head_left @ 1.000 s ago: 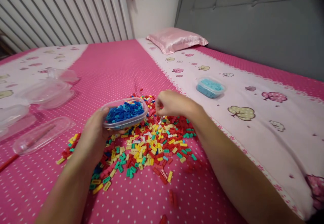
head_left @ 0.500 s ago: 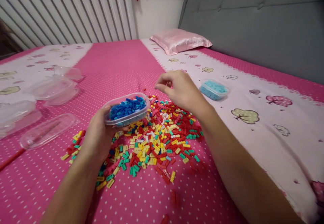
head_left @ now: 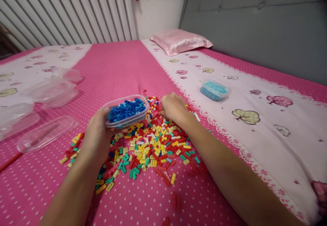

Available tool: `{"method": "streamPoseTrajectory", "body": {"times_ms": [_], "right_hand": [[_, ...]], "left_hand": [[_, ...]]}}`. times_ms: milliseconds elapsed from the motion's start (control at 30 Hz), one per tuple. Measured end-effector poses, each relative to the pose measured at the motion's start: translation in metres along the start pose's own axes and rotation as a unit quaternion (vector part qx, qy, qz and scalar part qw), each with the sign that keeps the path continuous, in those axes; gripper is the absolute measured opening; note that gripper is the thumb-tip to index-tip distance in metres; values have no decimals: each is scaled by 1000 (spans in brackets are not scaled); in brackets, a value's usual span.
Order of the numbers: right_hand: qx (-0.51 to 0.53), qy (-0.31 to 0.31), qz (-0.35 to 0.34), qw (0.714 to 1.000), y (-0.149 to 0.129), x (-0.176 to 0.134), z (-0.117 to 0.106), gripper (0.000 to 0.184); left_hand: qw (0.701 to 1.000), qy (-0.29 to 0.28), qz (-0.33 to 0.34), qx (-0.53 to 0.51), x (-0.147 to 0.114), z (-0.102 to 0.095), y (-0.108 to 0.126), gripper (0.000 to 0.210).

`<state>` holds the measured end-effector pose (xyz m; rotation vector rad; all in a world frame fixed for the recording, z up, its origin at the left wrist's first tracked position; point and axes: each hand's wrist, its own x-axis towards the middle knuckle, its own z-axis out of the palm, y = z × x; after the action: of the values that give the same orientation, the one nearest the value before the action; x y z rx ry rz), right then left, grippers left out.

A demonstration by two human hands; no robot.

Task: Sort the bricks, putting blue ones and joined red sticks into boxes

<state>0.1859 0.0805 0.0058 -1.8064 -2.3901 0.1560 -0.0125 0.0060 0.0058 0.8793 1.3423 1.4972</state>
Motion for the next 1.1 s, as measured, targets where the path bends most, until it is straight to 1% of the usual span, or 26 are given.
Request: {"method": "streamPoseTrajectory", "body": {"times_ms": [100,233,333,500,567,600,667,700,733,767,833,867,933,967,1000,1033,1100], "right_hand": [[7,3,-4,1000,0,2,3,12],[38,7,-1,999,3,5,2,9],[79,8,-3,997,10,6,-5,9],[166,8,-35,985,23,3,-25,14],[203,36,-55,977,21,0,-33,16],[228,67,-70,969,17,-2,-36,17],[281,137,-118,943,8,-7,-41,16],[300,151,-147,930,3,-10,-43,15],[312,141,-176,923,-2,-13,-44,15],[318,115,-200,920,-6,-16,-45,16],[325,66,-224,916,-9,-18,-45,18],[332,63,-224,914,-8,-18,-44,17],[347,104,-201,910,-5,-14,-42,18],[344,126,-184,912,-3,-11,-39,19],[330,134,-166,920,-1,-8,-36,21],[305,128,-148,932,1,-4,-31,23],[239,80,-127,959,1,1,-19,22]], "left_hand": [[999,8,27,14,0,0,1,28],[1000,14,23,-4,0,-1,4,27],[1000,21,13,17,0,-2,4,34],[998,21,44,41,1,-4,0,33],[998,17,45,49,1,-4,-1,33],[998,17,41,54,0,-3,-1,35],[997,10,31,64,-1,-1,-2,39],[997,2,25,68,-2,0,-2,42],[997,-4,20,70,-3,1,-3,44],[997,-9,16,71,-3,2,-3,44],[998,-15,9,64,-4,3,-3,41],[998,-17,5,59,-4,3,-2,38],[999,-18,-8,40,-4,3,0,33],[999,-19,-14,26,-5,3,1,31],[1000,-15,-19,10,-5,2,3,29],[1000,-8,-22,-6,-5,2,4,27],[999,15,-21,-32,-4,2,7,25]]}}
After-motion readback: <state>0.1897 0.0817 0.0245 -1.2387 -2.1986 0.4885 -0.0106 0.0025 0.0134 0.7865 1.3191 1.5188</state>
